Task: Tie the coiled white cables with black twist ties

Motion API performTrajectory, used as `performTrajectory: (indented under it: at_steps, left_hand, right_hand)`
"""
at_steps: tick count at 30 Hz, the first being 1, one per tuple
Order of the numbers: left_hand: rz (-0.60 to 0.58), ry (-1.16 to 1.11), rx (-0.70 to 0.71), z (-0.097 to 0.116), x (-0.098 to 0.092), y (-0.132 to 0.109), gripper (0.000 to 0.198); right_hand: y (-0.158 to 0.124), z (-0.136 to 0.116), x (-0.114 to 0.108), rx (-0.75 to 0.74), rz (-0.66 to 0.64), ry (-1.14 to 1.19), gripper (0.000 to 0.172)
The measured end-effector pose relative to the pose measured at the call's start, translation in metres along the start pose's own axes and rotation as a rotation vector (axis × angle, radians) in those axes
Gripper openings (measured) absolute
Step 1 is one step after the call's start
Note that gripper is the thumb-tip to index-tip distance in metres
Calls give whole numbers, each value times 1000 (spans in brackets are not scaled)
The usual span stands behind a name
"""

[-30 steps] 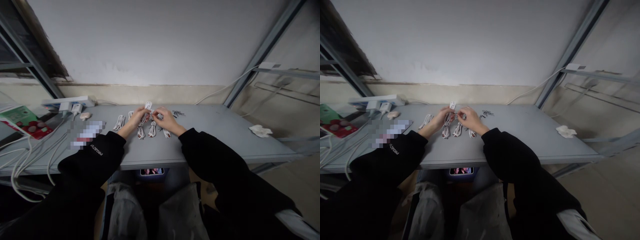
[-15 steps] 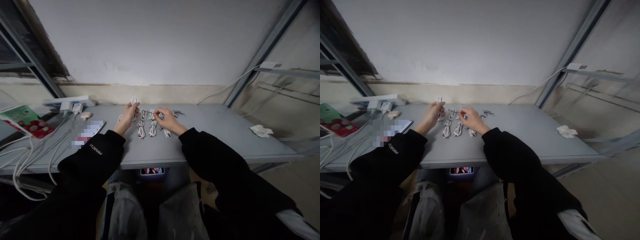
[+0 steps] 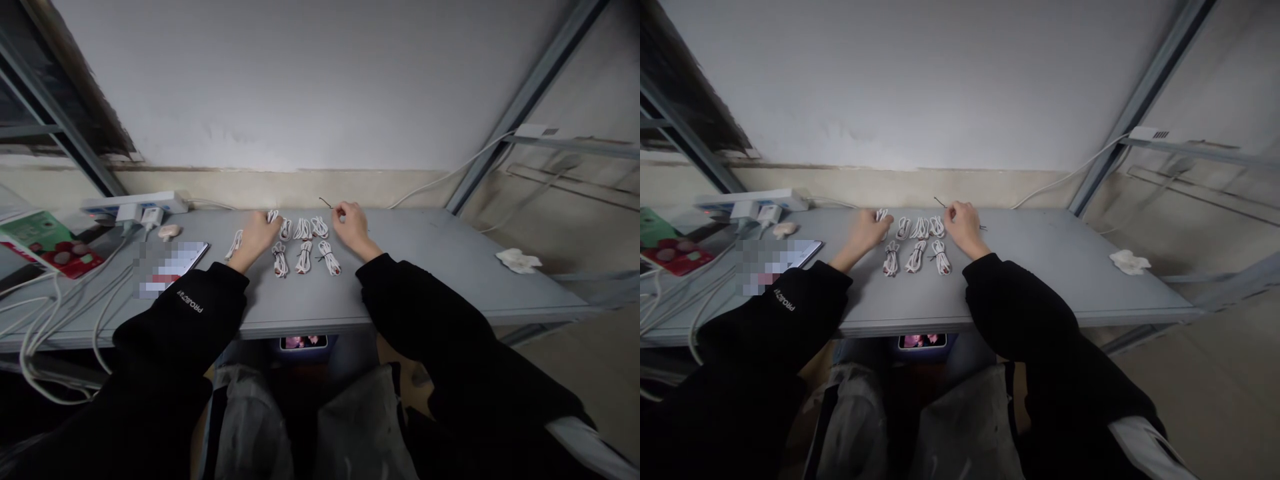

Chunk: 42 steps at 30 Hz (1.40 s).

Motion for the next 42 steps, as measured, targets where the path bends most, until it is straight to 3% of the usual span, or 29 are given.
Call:
performTrajectory:
  at_steps: [3, 10, 19, 30, 42]
  left_hand:
    - [39, 52, 37, -4, -1, 2, 6]
    - [-158, 196, -56, -18, 9, 0, 27]
    - [-315, 477, -4, -19, 19, -2, 15]
    - [-349, 544, -8, -14, 22, -11, 13]
    - [-299, 625, 28, -3, 15, -15, 16]
  right_hand:
    - [4, 17, -3, 103, 1, -71, 17]
    - [7, 36, -16, 246, -35, -230, 17]
    - [1, 72, -17, 449, -189, -342, 20]
    - [-6, 73, -4, 477, -315, -417, 23]
    - [-7, 72, -4, 431, -274, -393, 28]
Point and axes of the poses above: each hand's wrist, its own y-axis towards the middle knuckle, its own x-axis out of the palm, z = x × y, the point moved 7 cm from there along y, towards the middle knuckle
